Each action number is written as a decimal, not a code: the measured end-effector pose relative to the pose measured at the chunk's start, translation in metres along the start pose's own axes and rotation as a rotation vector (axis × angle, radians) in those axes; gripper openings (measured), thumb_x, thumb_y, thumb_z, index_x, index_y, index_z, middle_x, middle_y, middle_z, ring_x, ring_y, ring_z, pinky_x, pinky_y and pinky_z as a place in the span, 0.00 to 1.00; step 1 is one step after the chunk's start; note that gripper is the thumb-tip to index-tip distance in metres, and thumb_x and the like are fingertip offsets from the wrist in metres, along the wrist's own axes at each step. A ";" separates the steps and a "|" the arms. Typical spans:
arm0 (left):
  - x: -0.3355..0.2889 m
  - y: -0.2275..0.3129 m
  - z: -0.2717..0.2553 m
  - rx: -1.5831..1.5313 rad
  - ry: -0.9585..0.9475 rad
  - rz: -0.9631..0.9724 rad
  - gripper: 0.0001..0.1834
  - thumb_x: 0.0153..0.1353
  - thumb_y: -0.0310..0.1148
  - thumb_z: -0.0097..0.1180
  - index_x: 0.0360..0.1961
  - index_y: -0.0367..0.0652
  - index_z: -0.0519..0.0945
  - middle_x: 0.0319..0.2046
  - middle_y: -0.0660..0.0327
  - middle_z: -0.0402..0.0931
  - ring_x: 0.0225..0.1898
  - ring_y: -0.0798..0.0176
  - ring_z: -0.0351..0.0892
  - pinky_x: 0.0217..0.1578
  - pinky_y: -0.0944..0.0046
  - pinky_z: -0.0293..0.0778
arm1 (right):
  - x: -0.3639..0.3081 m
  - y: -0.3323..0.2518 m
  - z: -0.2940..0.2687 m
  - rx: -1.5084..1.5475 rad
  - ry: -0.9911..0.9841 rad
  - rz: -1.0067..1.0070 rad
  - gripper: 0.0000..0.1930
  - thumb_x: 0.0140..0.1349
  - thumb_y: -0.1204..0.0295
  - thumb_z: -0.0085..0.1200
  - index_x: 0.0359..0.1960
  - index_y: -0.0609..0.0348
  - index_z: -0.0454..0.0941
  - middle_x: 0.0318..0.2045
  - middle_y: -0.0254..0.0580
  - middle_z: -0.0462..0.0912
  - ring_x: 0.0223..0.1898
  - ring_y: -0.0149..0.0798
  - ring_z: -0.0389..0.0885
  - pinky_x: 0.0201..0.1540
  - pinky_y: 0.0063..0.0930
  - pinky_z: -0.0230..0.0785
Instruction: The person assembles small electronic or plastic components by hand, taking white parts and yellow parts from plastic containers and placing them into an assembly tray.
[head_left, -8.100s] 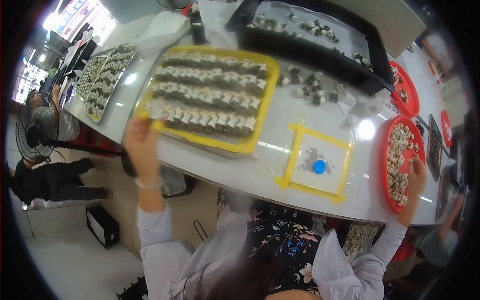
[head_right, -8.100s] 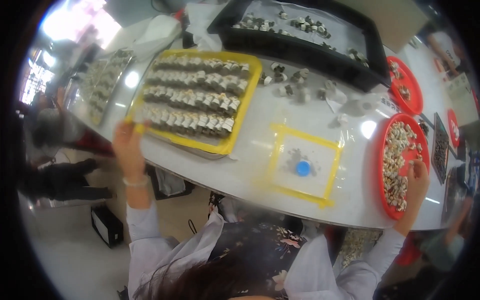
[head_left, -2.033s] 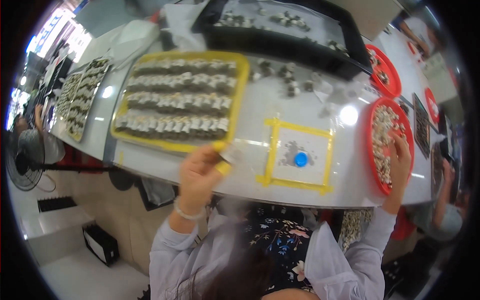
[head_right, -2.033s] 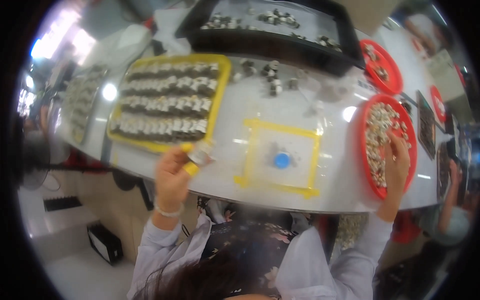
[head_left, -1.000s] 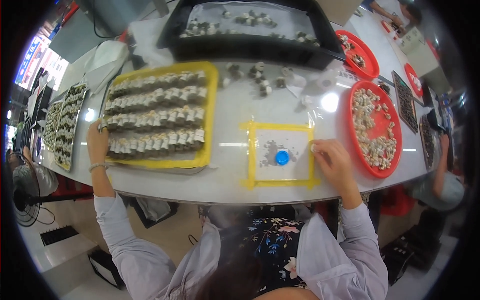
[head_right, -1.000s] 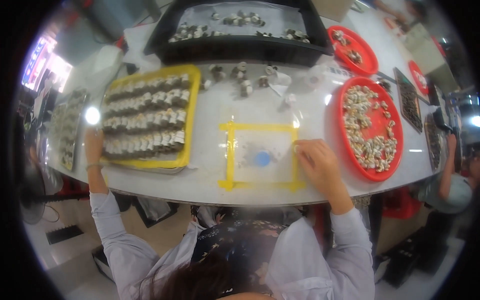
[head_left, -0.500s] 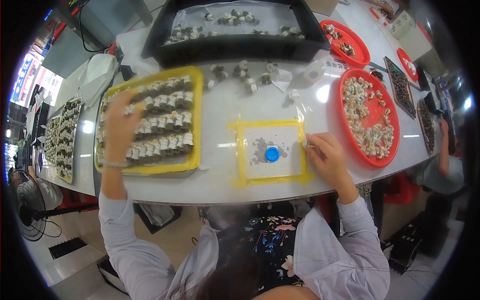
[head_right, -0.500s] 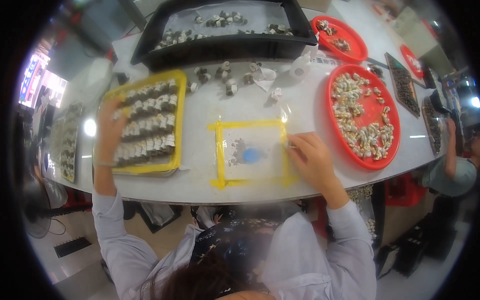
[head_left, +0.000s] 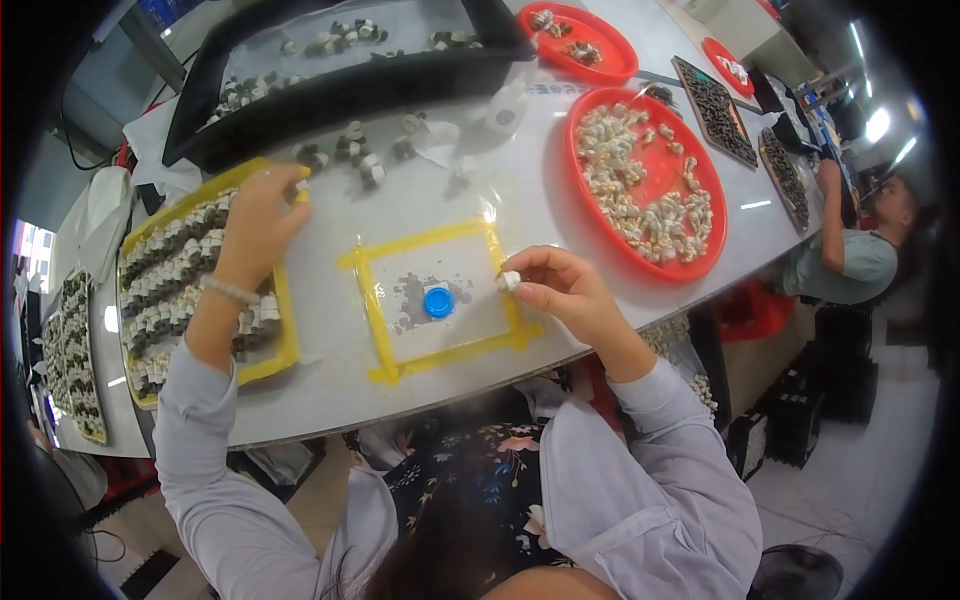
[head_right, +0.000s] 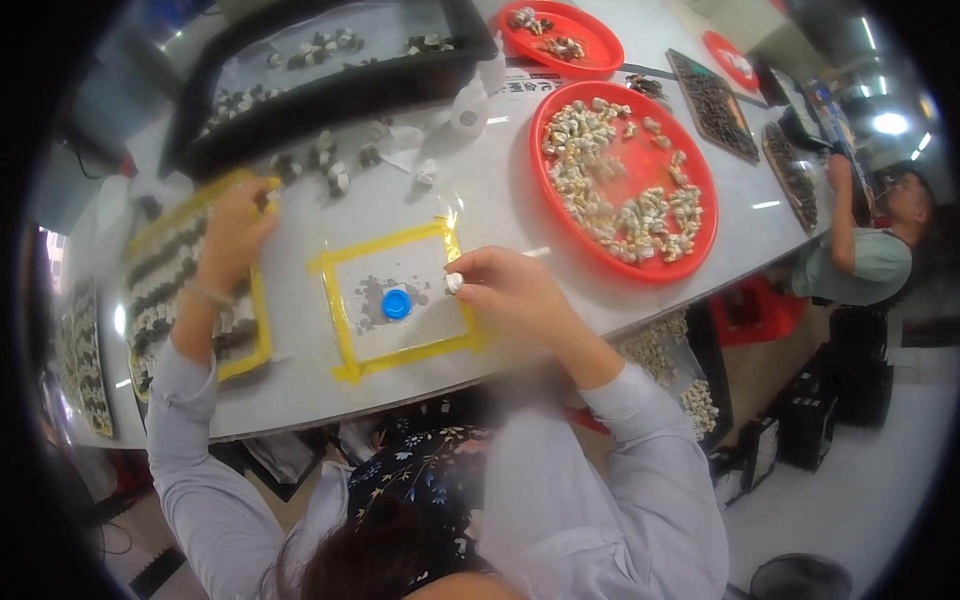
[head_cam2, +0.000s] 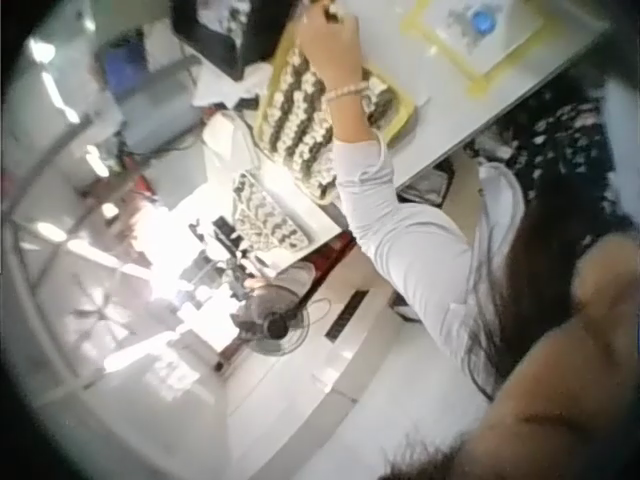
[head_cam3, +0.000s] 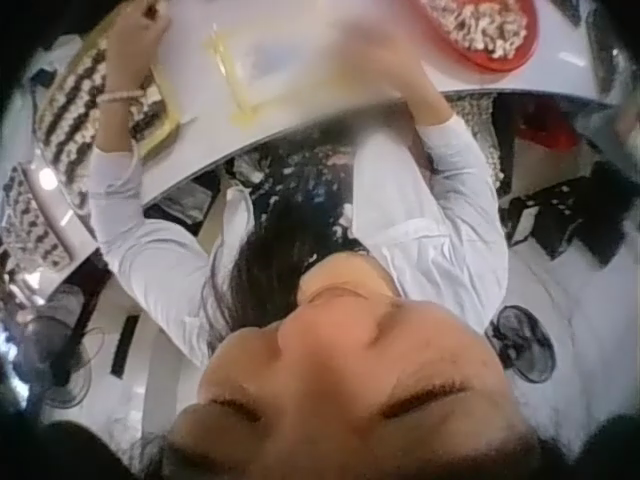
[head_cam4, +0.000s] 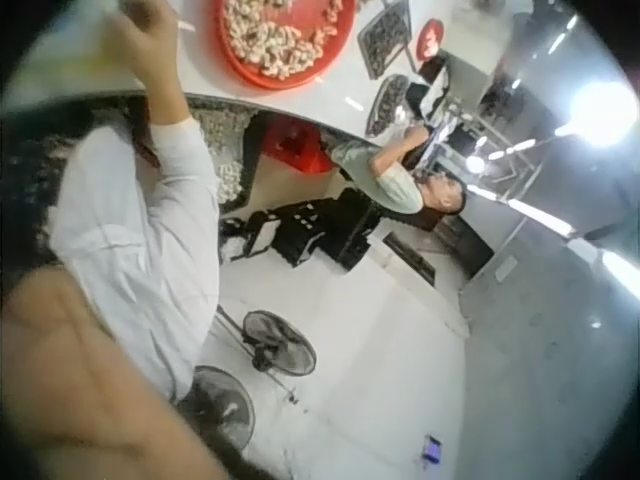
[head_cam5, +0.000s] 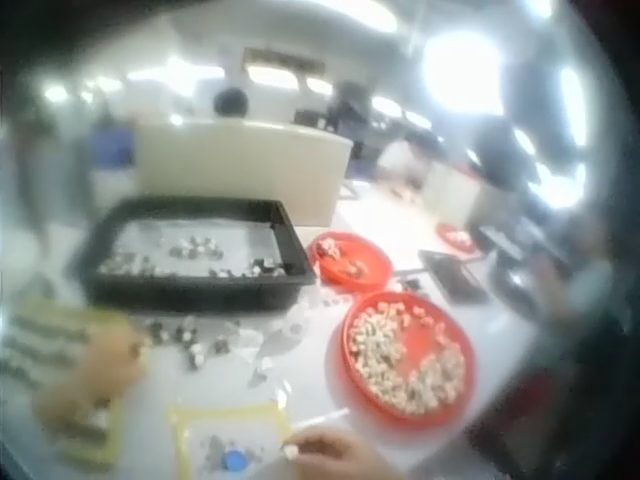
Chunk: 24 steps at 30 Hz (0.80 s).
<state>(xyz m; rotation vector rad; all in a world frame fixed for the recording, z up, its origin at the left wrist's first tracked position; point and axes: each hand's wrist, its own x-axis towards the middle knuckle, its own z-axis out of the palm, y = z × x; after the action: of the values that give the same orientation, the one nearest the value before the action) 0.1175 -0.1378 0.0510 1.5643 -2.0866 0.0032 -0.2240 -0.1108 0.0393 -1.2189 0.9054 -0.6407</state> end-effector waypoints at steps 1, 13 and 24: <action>-0.006 0.012 -0.005 -0.177 0.065 -0.085 0.13 0.50 0.25 0.50 0.39 0.36 0.76 0.30 0.55 0.75 0.32 0.57 0.72 0.35 0.63 0.70 | 0.001 -0.002 0.001 0.025 -0.017 0.021 0.14 0.57 0.79 0.53 0.44 0.69 0.71 0.39 0.35 0.76 0.41 0.27 0.73 0.46 0.21 0.66; -0.115 0.122 0.009 -1.868 0.147 -0.986 0.13 0.66 0.36 0.43 0.41 0.37 0.72 0.22 0.61 0.70 0.20 0.70 0.66 0.21 0.74 0.64 | 0.032 -0.018 0.034 -1.014 -0.277 -0.698 0.11 0.48 0.78 0.57 0.36 0.62 0.78 0.30 0.42 0.76 0.32 0.43 0.75 0.36 0.30 0.69; -0.125 0.147 0.034 -1.952 0.199 -0.944 0.15 0.66 0.33 0.43 0.51 0.37 0.69 0.33 0.61 0.74 0.29 0.70 0.71 0.30 0.71 0.68 | 0.040 -0.028 0.047 -1.339 -0.424 -0.660 0.11 0.48 0.75 0.56 0.36 0.63 0.77 0.31 0.42 0.73 0.34 0.41 0.73 0.37 0.30 0.68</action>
<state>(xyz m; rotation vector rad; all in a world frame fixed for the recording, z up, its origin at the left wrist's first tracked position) -0.0034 0.0123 0.0153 0.8082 -0.2624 -1.5183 -0.1614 -0.1273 0.0611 -2.7956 0.4846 -0.1684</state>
